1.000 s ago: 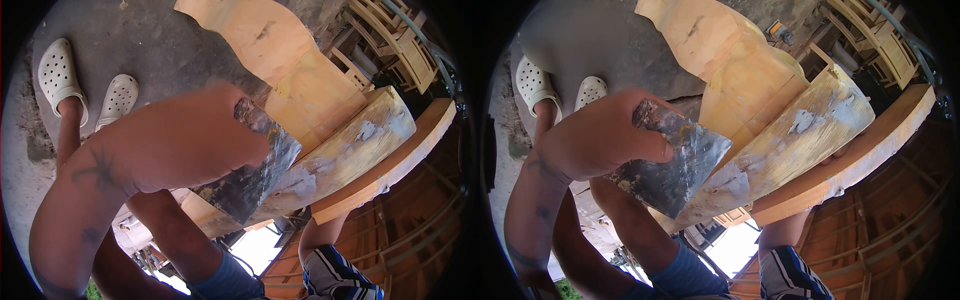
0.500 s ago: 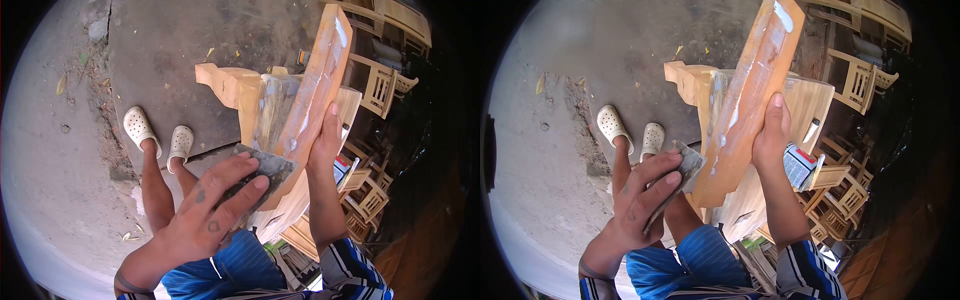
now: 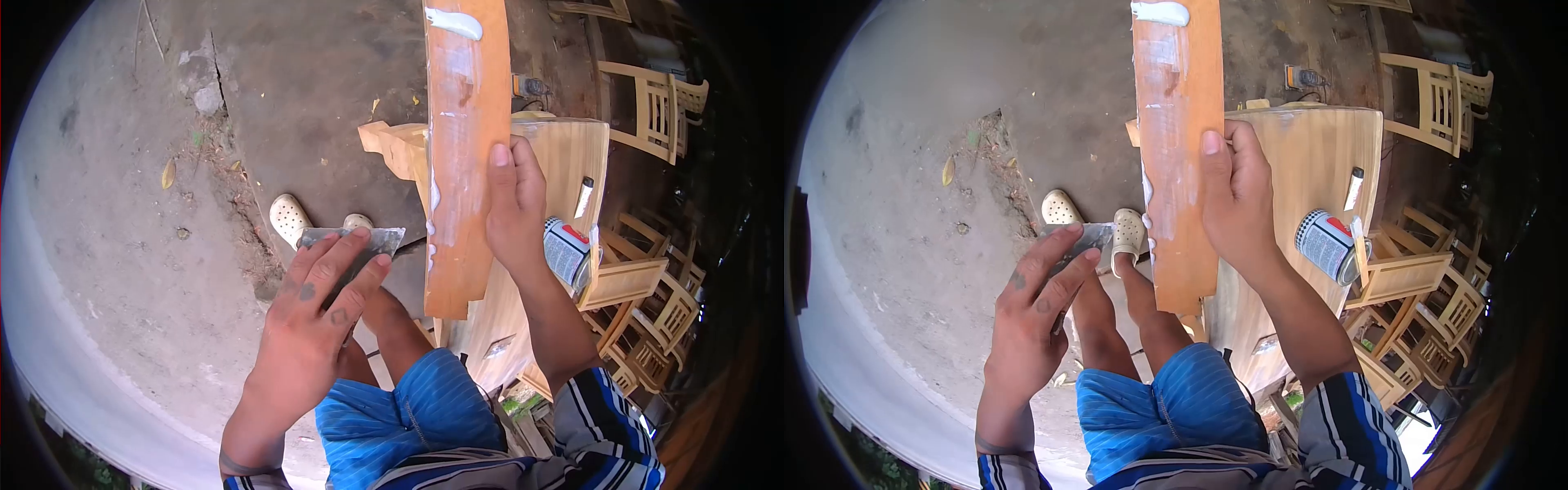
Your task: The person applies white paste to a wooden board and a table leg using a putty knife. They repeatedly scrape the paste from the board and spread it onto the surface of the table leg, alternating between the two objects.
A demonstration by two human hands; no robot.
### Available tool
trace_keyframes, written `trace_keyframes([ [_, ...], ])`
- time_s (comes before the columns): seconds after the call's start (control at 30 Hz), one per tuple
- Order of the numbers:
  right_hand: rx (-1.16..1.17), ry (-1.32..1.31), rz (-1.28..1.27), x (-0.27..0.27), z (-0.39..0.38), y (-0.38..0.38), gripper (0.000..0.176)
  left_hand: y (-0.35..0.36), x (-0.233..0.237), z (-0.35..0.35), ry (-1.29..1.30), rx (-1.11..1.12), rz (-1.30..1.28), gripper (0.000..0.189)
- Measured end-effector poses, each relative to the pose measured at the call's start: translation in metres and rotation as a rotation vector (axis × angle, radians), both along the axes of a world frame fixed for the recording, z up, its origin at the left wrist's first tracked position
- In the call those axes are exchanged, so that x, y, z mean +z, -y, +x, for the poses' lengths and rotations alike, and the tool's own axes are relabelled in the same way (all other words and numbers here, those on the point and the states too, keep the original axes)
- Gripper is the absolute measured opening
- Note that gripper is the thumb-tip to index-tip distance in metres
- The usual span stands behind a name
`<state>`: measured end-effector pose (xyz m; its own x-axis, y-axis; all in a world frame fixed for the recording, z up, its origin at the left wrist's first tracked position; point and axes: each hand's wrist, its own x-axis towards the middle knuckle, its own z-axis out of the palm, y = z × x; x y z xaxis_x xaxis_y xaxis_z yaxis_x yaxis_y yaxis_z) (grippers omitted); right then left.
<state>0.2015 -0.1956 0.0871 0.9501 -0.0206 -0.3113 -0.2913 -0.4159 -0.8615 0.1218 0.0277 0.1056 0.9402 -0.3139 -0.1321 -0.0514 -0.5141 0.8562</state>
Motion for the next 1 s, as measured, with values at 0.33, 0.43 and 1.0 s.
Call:
trace_keyframes([
  [0.33, 0.033, -0.027, -0.033, -0.015, -0.006, -0.001, 0.035, 0.018, -0.004, 0.022, 0.003, -0.258, 0.142, 0.049],
  [0.43, 0.055, -0.046, -0.092, -0.026, -0.012, 0.006, 0.035, 0.022, -0.011, 0.020, -0.028, -0.324, 0.127, 0.045],
  [1.0, -0.185, -0.028, -0.171, -0.097, 0.016, 0.122, 0.049, 0.081, -0.145, -0.056, -1.099, 0.512, -1.092, 0.059],
])
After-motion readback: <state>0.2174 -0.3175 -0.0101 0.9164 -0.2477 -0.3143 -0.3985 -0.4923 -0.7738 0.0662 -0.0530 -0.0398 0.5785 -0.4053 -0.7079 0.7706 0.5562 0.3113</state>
